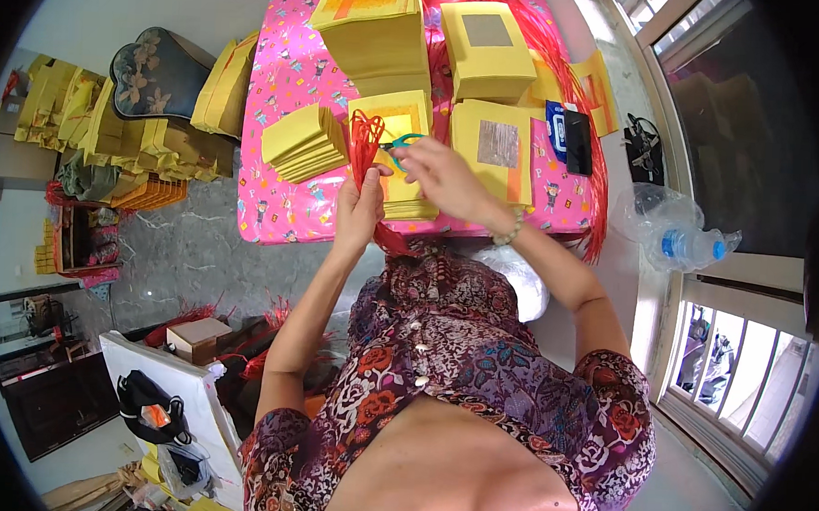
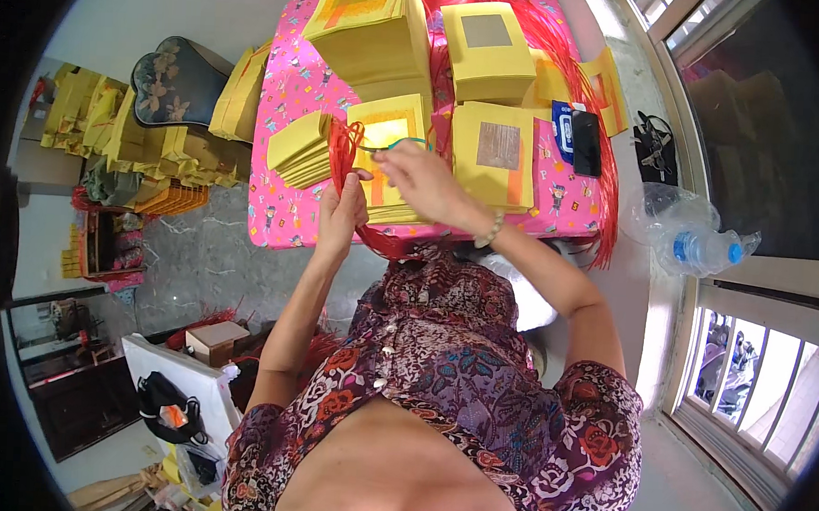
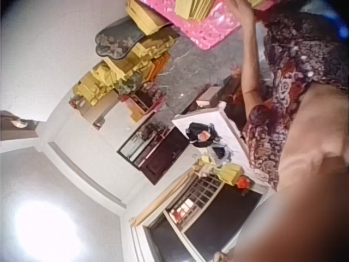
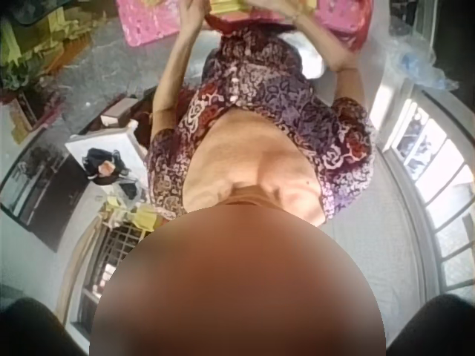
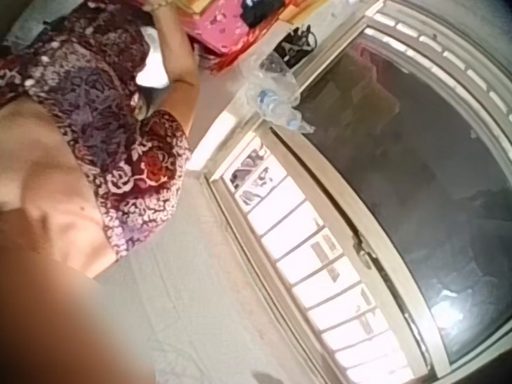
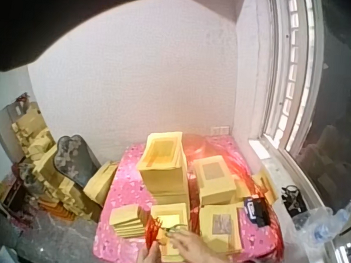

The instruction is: Measuring and cutting lengths of red ribbon from a bundle using scissors.

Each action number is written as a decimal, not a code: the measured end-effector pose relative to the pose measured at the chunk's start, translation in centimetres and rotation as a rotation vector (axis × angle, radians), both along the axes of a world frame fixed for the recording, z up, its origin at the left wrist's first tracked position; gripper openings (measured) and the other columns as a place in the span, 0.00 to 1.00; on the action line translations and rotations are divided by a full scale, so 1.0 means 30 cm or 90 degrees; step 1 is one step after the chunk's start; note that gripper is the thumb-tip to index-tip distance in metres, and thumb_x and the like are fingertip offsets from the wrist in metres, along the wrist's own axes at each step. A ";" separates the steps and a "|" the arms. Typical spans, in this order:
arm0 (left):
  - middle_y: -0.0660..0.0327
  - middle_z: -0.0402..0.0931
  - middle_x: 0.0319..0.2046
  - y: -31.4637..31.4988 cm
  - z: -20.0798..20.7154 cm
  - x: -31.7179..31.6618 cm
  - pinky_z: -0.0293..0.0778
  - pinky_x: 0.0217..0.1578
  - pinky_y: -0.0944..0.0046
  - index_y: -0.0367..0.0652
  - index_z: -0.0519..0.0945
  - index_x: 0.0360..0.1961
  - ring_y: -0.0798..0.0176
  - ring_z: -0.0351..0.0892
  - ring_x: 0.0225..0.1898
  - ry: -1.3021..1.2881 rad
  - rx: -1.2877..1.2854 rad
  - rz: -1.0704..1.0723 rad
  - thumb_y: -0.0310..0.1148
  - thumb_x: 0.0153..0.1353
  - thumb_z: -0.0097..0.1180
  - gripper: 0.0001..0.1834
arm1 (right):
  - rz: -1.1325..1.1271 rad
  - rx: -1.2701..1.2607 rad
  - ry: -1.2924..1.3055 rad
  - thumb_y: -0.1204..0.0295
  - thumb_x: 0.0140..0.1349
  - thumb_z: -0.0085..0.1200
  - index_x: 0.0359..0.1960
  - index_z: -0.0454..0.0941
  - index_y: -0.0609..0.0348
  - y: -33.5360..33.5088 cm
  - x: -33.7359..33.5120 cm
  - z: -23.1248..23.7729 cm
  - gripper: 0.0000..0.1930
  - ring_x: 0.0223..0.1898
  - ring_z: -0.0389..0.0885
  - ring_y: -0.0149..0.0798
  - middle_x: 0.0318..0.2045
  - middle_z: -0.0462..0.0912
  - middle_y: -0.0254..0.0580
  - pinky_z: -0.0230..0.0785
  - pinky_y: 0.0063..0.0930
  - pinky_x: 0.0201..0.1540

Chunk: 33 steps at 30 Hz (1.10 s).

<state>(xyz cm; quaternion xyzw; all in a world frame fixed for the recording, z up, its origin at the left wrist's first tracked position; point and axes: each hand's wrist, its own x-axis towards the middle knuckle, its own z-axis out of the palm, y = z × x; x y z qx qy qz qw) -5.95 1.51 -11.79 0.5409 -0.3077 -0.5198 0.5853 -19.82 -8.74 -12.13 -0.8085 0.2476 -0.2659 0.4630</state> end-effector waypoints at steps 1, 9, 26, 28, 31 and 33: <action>0.76 0.53 0.13 -0.010 -0.014 -0.006 0.46 0.13 0.75 0.42 0.72 0.37 0.80 0.48 0.13 0.002 -0.009 0.033 0.41 0.68 0.40 0.13 | 0.001 -0.001 0.000 0.69 0.65 0.43 0.45 0.73 0.64 0.028 0.018 0.008 0.13 0.32 0.77 0.39 0.35 0.72 0.45 0.68 0.31 0.34; 0.75 0.61 0.17 -0.018 -0.032 -0.017 0.52 0.15 0.76 0.45 0.73 0.41 0.81 0.56 0.16 -0.019 0.013 0.074 0.42 0.68 0.40 0.14 | -0.079 -0.080 -0.034 0.70 0.64 0.42 0.50 0.68 0.67 0.096 0.080 0.016 0.16 0.42 0.73 0.51 0.41 0.70 0.51 0.67 0.37 0.41; 0.71 0.54 0.17 -0.037 0.176 0.004 0.55 0.21 0.72 0.47 0.64 0.25 0.75 0.51 0.17 0.291 -0.233 0.189 0.46 0.68 0.38 0.17 | 0.201 0.171 -0.127 0.61 0.65 0.46 0.53 0.61 0.61 0.127 0.092 -0.044 0.21 0.38 0.77 0.37 0.35 0.76 0.43 0.68 0.31 0.42; 0.72 0.50 0.16 -0.023 0.234 0.092 0.48 0.17 0.73 0.48 0.63 0.25 0.77 0.45 0.16 0.313 -0.291 0.183 0.45 0.68 0.36 0.17 | 0.379 0.349 0.084 0.57 0.64 0.46 0.42 0.69 0.61 0.107 0.057 0.009 0.18 0.26 0.76 0.34 0.23 0.75 0.34 0.68 0.29 0.31; 0.72 0.49 0.15 0.020 0.251 0.234 0.48 0.16 0.74 0.48 0.64 0.24 0.77 0.45 0.14 0.383 -0.321 0.165 0.43 0.69 0.36 0.17 | 0.339 -0.020 0.110 0.58 0.62 0.48 0.39 0.66 0.61 0.054 0.016 0.047 0.17 0.26 0.74 0.46 0.21 0.71 0.48 0.64 0.36 0.30; 0.72 0.50 0.14 0.036 0.233 0.276 0.45 0.14 0.74 0.46 0.63 0.23 0.77 0.43 0.13 0.486 -0.299 0.163 0.42 0.69 0.36 0.17 | 0.366 -0.048 0.133 0.59 0.62 0.48 0.33 0.63 0.61 0.034 0.002 0.119 0.16 0.27 0.72 0.56 0.22 0.70 0.55 0.62 0.40 0.30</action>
